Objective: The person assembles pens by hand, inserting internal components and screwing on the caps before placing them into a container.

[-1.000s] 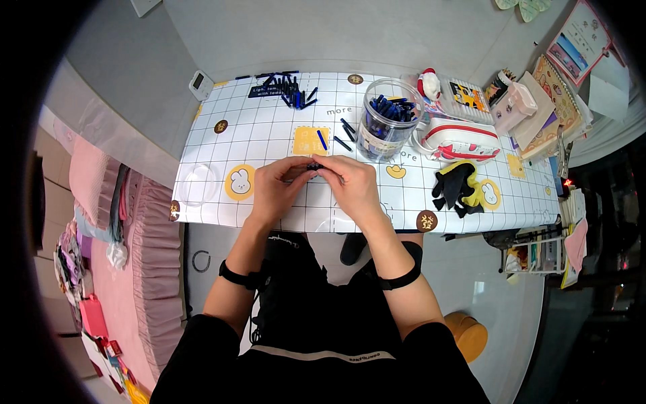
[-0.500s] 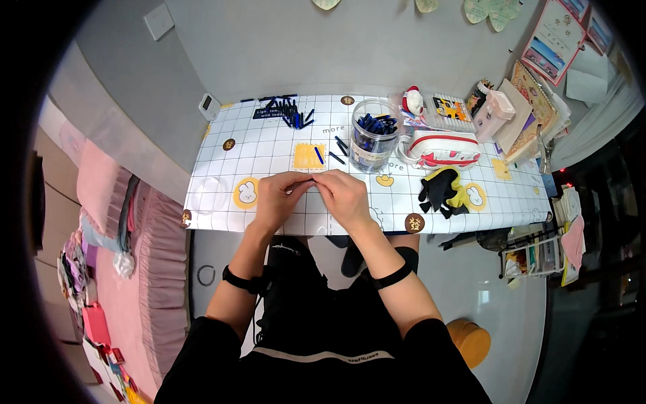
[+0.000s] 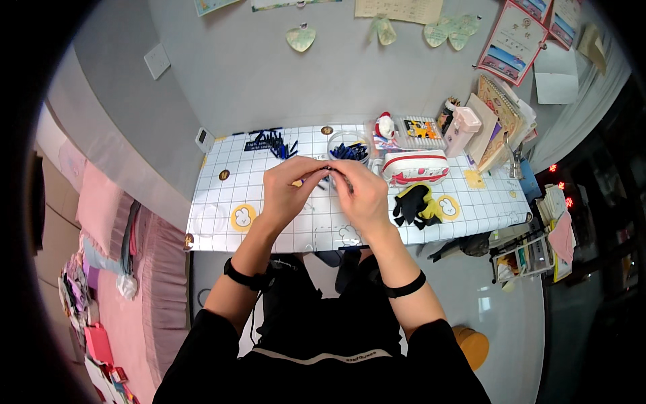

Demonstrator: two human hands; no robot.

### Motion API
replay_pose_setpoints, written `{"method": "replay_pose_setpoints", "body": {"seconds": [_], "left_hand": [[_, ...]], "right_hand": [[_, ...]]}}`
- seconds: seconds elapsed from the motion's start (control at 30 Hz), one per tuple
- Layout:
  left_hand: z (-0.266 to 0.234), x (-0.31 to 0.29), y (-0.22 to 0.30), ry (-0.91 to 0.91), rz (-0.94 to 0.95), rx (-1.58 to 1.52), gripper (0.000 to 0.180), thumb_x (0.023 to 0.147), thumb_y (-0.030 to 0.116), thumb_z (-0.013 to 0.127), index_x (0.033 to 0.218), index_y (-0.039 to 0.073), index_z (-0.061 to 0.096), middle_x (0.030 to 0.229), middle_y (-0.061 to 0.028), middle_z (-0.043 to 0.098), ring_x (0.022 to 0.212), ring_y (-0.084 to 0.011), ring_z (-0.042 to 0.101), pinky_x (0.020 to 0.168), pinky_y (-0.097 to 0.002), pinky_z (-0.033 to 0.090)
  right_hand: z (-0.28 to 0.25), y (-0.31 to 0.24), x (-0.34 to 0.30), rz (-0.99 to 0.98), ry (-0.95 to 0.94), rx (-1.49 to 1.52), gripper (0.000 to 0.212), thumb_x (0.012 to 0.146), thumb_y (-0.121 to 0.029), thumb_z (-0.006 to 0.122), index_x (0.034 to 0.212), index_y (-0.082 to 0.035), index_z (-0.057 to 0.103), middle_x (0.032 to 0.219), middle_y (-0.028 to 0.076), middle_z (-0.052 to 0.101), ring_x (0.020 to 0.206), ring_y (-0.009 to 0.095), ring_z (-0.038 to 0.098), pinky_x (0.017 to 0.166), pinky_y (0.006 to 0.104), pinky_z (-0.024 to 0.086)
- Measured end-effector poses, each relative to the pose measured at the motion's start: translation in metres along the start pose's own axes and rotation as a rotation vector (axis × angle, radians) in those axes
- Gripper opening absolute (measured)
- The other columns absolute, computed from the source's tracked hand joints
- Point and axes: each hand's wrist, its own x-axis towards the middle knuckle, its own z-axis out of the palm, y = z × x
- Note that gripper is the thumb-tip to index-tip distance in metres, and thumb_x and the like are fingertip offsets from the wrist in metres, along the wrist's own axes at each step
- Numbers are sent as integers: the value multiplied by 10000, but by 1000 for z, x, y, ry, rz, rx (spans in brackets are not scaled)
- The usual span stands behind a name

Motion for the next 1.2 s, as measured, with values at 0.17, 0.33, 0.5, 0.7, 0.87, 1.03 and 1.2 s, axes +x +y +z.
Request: {"method": "replay_pose_setpoints", "body": {"seconds": [0.17,0.33,0.5,0.7,0.87,1.03,1.2], "left_hand": [[16,23,-11,61,108,51,127,646,17,598,773,19,598,726,-90,595,636,-178,576,544,-223,445],[25,27,-23,79,144,190,138,657,39,588,794,22,592,784,-93,592,825,-252,556,685,-301,448],[2,2,-25,151,33,207,98,697,37,545,787,13,578,822,-118,579,878,-262,530,742,-309,422],[-15,-43,-39,62,-242,297,146,703,40,522,844,8,550,856,-168,553,861,-298,518,729,-334,411],[-4,-65,-50,-56,-265,321,192,691,17,507,874,-40,511,882,-189,527,886,-330,484,766,-361,385],[9,-69,-56,-104,-185,375,260,675,-32,442,931,-53,476,971,-192,477,968,-332,421,843,-371,334],[16,-66,-53,-72,-276,417,328,681,-33,410,1008,-61,429,1034,-197,453,1027,-322,384,895,-364,288]], "right_hand": [[-4,20,22,-52,46,-55,103,680,8,533,782,-9,546,746,104,567,665,238,559,572,275,446],[-3,39,25,-147,26,-224,111,679,-28,542,788,-5,547,818,111,569,780,256,542,672,314,434],[-4,27,9,-70,79,-175,105,676,-13,539,779,-11,557,819,89,574,784,229,540,696,294,421],[29,16,-27,-12,-34,-37,118,691,-16,514,807,-1,535,833,112,544,785,260,514,691,313,410],[56,26,-47,162,-335,-141,252,718,-55,483,952,37,468,1042,183,434,951,313,428,805,350,356],[71,37,-28,230,-545,-364,443,749,-156,465,1068,123,335,1152,295,276,1088,396,273,916,381,243],[75,31,-19,297,-680,-637,508,770,-238,440,1103,124,313,1176,289,264,1123,377,231,938,365,208]]}}
